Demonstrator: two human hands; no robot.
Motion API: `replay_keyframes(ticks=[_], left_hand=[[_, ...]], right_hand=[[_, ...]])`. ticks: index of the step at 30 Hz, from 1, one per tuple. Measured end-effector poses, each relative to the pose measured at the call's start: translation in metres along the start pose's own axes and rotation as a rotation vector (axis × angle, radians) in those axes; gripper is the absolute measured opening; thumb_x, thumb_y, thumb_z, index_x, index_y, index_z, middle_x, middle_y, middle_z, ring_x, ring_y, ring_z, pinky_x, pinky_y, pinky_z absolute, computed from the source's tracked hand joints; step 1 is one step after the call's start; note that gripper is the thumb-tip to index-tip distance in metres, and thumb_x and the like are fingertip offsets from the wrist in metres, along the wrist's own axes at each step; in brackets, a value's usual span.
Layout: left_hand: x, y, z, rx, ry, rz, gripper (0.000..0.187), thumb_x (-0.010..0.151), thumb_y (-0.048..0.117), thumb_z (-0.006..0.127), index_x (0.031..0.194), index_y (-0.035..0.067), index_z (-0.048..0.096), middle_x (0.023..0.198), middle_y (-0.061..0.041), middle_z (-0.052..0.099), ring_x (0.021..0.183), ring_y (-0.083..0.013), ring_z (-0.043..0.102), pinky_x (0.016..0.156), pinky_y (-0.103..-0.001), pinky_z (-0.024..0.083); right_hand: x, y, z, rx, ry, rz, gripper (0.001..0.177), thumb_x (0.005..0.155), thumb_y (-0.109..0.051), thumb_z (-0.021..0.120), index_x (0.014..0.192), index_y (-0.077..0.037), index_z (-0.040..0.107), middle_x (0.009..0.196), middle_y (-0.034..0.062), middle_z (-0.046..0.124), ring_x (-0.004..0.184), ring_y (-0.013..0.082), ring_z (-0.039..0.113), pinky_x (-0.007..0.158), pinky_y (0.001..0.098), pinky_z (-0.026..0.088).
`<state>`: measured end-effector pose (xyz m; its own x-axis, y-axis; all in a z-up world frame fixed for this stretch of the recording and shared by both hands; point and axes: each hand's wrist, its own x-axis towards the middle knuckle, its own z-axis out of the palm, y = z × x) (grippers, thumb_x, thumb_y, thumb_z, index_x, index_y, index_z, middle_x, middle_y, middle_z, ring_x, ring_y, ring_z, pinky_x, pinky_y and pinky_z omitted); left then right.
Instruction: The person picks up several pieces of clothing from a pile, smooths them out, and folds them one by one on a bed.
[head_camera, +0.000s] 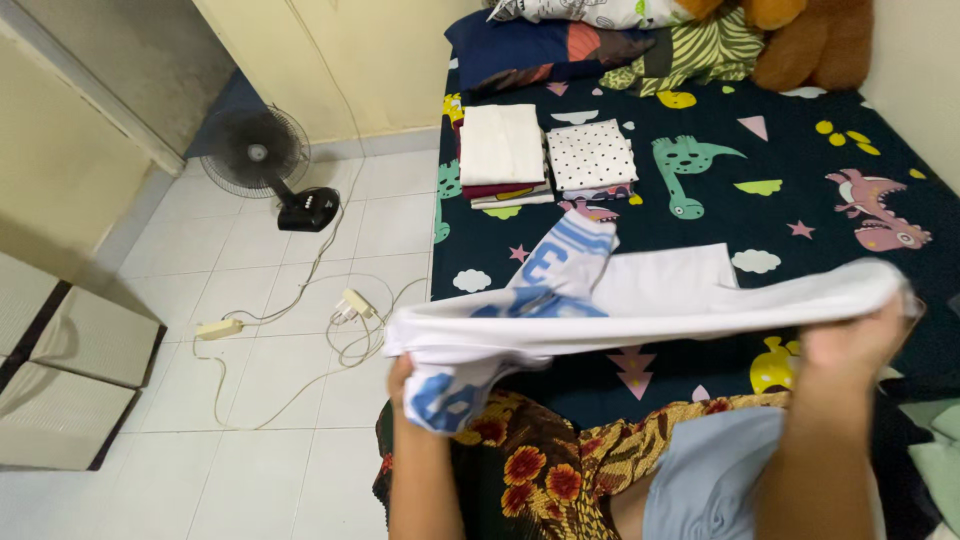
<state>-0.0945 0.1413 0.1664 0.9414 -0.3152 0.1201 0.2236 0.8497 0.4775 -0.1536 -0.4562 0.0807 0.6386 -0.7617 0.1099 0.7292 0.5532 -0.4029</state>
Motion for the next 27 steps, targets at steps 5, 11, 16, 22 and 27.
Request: replay_keyframes(ticks=[5, 11, 16, 22, 27], left_hand=[[0.048, 0.065, 0.005, 0.119, 0.186, 0.054, 0.049, 0.087, 0.037, 0.069, 0.121, 0.002, 0.062, 0.104, -0.017, 0.069, 0.088, -0.0300, 0.067, 0.075, -0.044, 0.054], [0.244, 0.121, 0.048, 0.038, 0.391, 0.037, 0.020, 0.096, 0.010, 0.053, 0.109, 0.002, 0.067, 0.095, -0.012, 0.076, 0.082, -0.0258, 0.072, 0.072, -0.040, 0.059], [0.254, 0.170, 0.144, 0.201, 0.231, 0.334, 0.026, 0.097, 0.018, 0.063, 0.118, 0.003, 0.063, 0.103, -0.013, 0.070, 0.086, -0.0285, 0.069, 0.077, -0.047, 0.058], [0.146, 0.179, 0.134, 0.511, -0.112, 0.276, 0.063, 0.092, 0.008, 0.068, 0.148, 0.000, 0.041, 0.137, -0.021, 0.060, 0.119, -0.0320, 0.067, 0.102, -0.048, 0.057], [0.076, 0.124, 0.010, 0.793, 0.300, -0.050, 0.068, 0.082, 0.006, 0.076, 0.146, 0.003, 0.051, 0.119, -0.018, 0.068, 0.091, -0.0275, 0.067, 0.067, -0.037, 0.054]], right_hand=[[0.068, -0.044, 0.020, 0.008, -0.321, 0.129, 0.026, 0.124, -0.027, 0.044, 0.131, -0.003, 0.054, 0.132, 0.0145, 0.055, 0.129, 0.0291, 0.053, 0.120, 0.0493, 0.040], [0.223, 0.027, 0.138, -0.161, -0.314, 0.227, 0.034, 0.119, -0.026, 0.048, 0.142, -0.001, 0.050, 0.140, 0.0176, 0.054, 0.133, 0.0295, 0.053, 0.118, 0.0456, 0.037], [0.208, 0.043, 0.148, -0.438, -0.287, 0.178, 0.032, 0.115, -0.024, 0.052, 0.136, 0.000, 0.053, 0.129, 0.0167, 0.056, 0.120, 0.0279, 0.055, 0.106, 0.0442, 0.041], [0.113, 0.008, 0.044, -0.992, -0.117, 0.232, 0.029, 0.109, -0.022, 0.057, 0.130, 0.000, 0.056, 0.117, 0.0157, 0.059, 0.105, 0.0259, 0.058, 0.092, 0.0425, 0.046], [0.020, -0.022, -0.022, -1.327, 0.084, 0.380, 0.027, 0.105, -0.020, 0.061, 0.124, 0.000, 0.059, 0.107, 0.0149, 0.062, 0.092, 0.0243, 0.060, 0.081, 0.0410, 0.050]])
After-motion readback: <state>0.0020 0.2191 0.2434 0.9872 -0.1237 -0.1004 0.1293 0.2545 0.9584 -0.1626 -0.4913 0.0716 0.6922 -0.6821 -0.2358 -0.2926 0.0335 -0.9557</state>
